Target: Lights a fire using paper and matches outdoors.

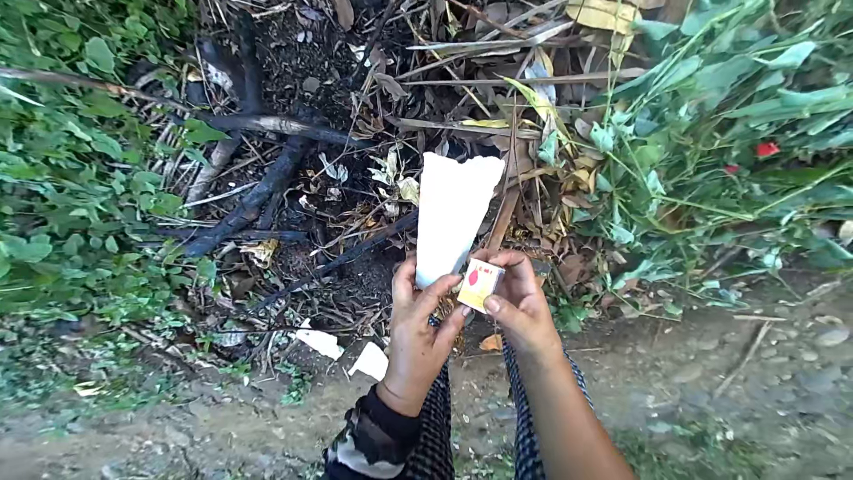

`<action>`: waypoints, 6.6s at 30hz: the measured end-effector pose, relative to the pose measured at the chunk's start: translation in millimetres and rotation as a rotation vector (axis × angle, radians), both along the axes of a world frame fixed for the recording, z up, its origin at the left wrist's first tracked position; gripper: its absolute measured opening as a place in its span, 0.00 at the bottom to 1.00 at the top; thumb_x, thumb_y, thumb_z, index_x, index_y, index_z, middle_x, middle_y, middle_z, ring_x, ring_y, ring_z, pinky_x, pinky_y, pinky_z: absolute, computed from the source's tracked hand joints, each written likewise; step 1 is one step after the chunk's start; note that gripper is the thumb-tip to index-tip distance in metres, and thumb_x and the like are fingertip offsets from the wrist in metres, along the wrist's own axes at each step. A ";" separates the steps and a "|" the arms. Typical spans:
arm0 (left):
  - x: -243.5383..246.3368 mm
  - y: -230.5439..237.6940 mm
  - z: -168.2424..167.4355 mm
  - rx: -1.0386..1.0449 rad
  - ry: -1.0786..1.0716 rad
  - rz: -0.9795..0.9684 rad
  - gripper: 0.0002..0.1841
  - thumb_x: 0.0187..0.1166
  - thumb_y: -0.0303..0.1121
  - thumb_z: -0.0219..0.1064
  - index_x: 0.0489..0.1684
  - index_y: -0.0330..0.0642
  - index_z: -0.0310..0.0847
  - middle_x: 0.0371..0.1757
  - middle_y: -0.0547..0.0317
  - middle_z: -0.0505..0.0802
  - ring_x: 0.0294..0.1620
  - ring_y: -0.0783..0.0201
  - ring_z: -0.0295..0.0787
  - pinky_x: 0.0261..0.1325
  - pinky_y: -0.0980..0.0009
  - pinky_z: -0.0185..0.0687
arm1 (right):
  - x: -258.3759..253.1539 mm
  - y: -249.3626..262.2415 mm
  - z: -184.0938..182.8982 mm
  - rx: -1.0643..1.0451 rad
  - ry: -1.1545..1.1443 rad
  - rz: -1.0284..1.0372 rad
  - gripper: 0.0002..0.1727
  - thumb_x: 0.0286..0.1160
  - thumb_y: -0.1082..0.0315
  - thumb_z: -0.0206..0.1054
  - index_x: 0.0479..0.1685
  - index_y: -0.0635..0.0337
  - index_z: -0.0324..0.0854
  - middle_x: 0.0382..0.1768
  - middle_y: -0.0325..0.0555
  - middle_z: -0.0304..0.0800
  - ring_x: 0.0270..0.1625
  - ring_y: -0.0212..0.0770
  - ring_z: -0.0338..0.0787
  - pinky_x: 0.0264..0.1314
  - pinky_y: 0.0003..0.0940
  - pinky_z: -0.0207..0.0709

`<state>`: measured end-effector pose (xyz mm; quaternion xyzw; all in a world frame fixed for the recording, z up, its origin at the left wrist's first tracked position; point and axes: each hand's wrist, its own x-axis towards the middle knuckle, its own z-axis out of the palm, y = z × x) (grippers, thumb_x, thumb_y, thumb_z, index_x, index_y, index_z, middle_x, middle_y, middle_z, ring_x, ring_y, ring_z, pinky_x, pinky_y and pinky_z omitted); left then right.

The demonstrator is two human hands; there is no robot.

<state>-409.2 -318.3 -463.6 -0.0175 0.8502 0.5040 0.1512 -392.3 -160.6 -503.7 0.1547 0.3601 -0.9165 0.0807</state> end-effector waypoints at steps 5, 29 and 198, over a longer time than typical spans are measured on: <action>-4.7 4.1 7.1 0.104 -0.053 0.060 0.12 0.75 0.32 0.73 0.55 0.47 0.92 0.75 0.44 0.77 0.71 0.66 0.81 0.67 0.73 0.86 | -6.2 -2.3 -1.6 0.018 0.058 0.033 0.29 0.75 0.64 0.75 0.76 0.45 0.72 0.67 0.40 0.83 0.60 0.34 0.89 0.64 0.33 0.86; -1.4 -29.8 -12.5 0.018 -0.021 0.126 0.10 0.80 0.42 0.71 0.50 0.50 0.92 0.76 0.52 0.76 0.77 0.66 0.74 0.76 0.68 0.78 | -20.7 4.3 13.7 0.706 0.065 0.216 0.13 0.76 0.79 0.64 0.57 0.62 0.81 0.46 0.40 0.94 0.40 0.25 0.92 0.45 0.22 0.89; -21.0 34.7 544.2 0.622 -0.174 -0.333 0.32 0.64 0.40 0.81 0.66 0.34 0.77 0.66 0.51 0.84 0.50 0.64 0.93 0.45 0.68 0.96 | 22.2 89.6 602.9 1.423 0.940 -0.405 0.03 0.84 0.69 0.66 0.48 0.53 0.79 0.48 0.43 0.94 0.58 0.39 0.93 0.63 0.36 0.87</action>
